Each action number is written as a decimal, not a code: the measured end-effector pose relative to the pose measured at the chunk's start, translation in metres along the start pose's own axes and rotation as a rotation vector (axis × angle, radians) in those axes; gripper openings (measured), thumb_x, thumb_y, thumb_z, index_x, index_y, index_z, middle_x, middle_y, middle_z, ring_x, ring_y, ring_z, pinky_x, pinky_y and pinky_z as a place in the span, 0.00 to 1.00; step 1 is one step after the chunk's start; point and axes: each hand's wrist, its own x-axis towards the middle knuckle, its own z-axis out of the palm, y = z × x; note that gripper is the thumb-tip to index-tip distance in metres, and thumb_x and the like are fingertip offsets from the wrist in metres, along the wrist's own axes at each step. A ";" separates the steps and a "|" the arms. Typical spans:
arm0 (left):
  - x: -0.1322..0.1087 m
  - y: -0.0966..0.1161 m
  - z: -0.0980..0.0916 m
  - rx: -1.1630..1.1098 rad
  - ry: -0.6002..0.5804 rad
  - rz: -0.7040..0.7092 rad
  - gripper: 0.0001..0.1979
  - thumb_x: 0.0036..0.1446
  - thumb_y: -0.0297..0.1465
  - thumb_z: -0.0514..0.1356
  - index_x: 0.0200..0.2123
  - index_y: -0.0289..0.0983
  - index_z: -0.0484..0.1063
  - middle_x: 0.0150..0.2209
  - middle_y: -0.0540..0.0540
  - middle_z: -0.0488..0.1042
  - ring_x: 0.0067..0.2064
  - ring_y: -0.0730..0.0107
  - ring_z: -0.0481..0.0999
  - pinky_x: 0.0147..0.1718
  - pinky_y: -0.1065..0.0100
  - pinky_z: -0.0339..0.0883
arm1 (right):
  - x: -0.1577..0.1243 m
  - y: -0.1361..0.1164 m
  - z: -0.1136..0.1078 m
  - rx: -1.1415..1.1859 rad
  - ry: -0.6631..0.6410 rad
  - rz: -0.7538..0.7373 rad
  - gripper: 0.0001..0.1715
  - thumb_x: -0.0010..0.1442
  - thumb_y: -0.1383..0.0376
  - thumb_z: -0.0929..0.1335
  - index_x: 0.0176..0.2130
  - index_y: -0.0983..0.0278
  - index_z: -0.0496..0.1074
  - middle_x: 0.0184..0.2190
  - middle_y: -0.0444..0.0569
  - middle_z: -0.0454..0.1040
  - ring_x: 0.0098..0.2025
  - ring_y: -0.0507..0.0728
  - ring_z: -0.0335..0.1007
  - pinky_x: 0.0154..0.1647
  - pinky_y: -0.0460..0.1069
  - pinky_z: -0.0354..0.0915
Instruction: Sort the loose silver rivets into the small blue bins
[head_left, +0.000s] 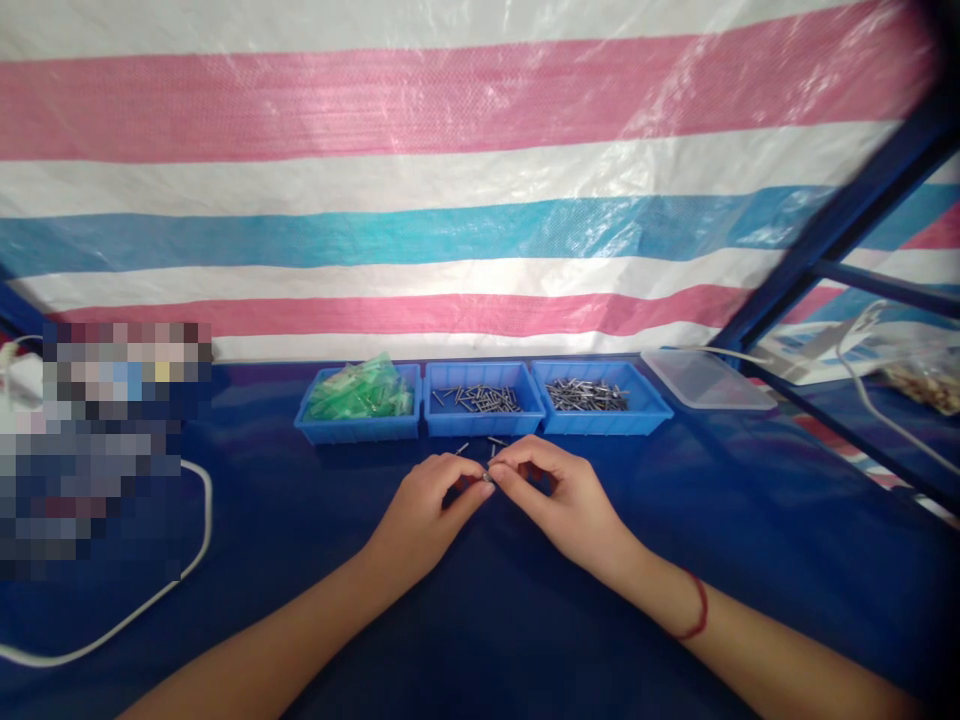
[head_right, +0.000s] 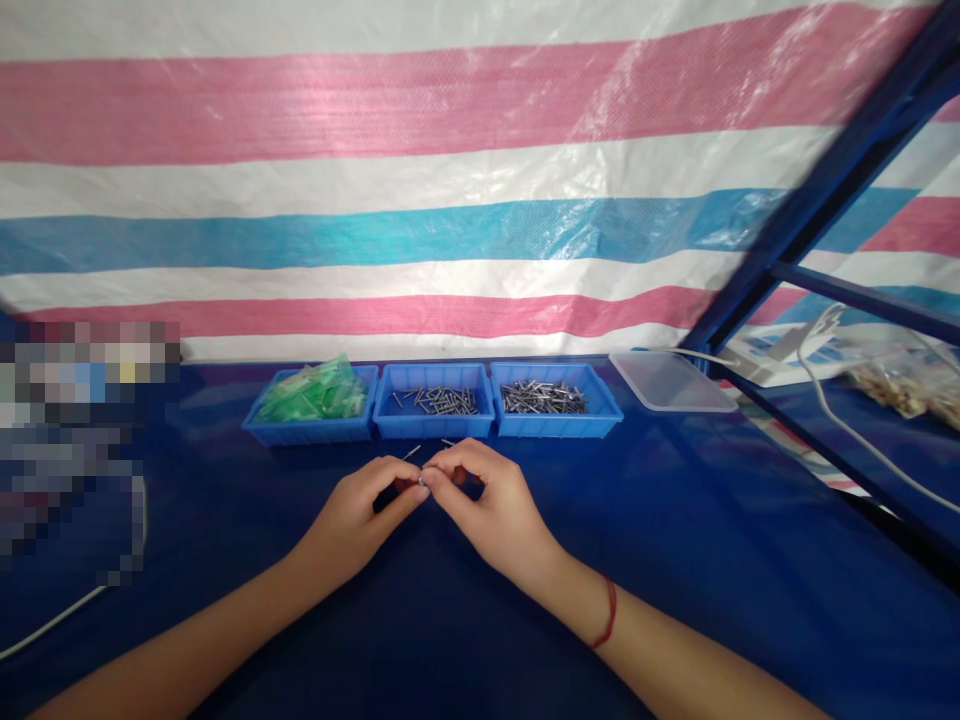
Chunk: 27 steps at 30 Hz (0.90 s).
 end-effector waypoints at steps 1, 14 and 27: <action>0.000 0.000 0.000 -0.013 0.009 -0.007 0.07 0.60 0.35 0.57 0.34 0.38 0.72 0.32 0.50 0.73 0.35 0.68 0.72 0.36 0.69 0.61 | 0.000 0.000 0.000 0.003 -0.003 -0.002 0.07 0.59 0.64 0.67 0.31 0.63 0.74 0.28 0.45 0.71 0.29 0.51 0.64 0.31 0.47 0.61; 0.000 -0.003 -0.006 -0.069 0.114 -0.043 0.05 0.58 0.33 0.59 0.35 0.38 0.73 0.32 0.51 0.75 0.34 0.71 0.73 0.34 0.71 0.64 | 0.003 0.004 -0.006 -0.099 -0.135 -0.043 0.06 0.60 0.66 0.66 0.35 0.62 0.74 0.29 0.45 0.72 0.29 0.51 0.65 0.32 0.46 0.62; 0.007 -0.018 -0.031 0.392 0.047 0.059 0.09 0.62 0.33 0.53 0.35 0.38 0.72 0.35 0.47 0.73 0.39 0.64 0.72 0.40 0.65 0.64 | 0.032 0.025 -0.058 -0.462 0.302 -0.071 0.11 0.61 0.61 0.64 0.34 0.64 0.73 0.30 0.48 0.75 0.28 0.54 0.66 0.31 0.49 0.62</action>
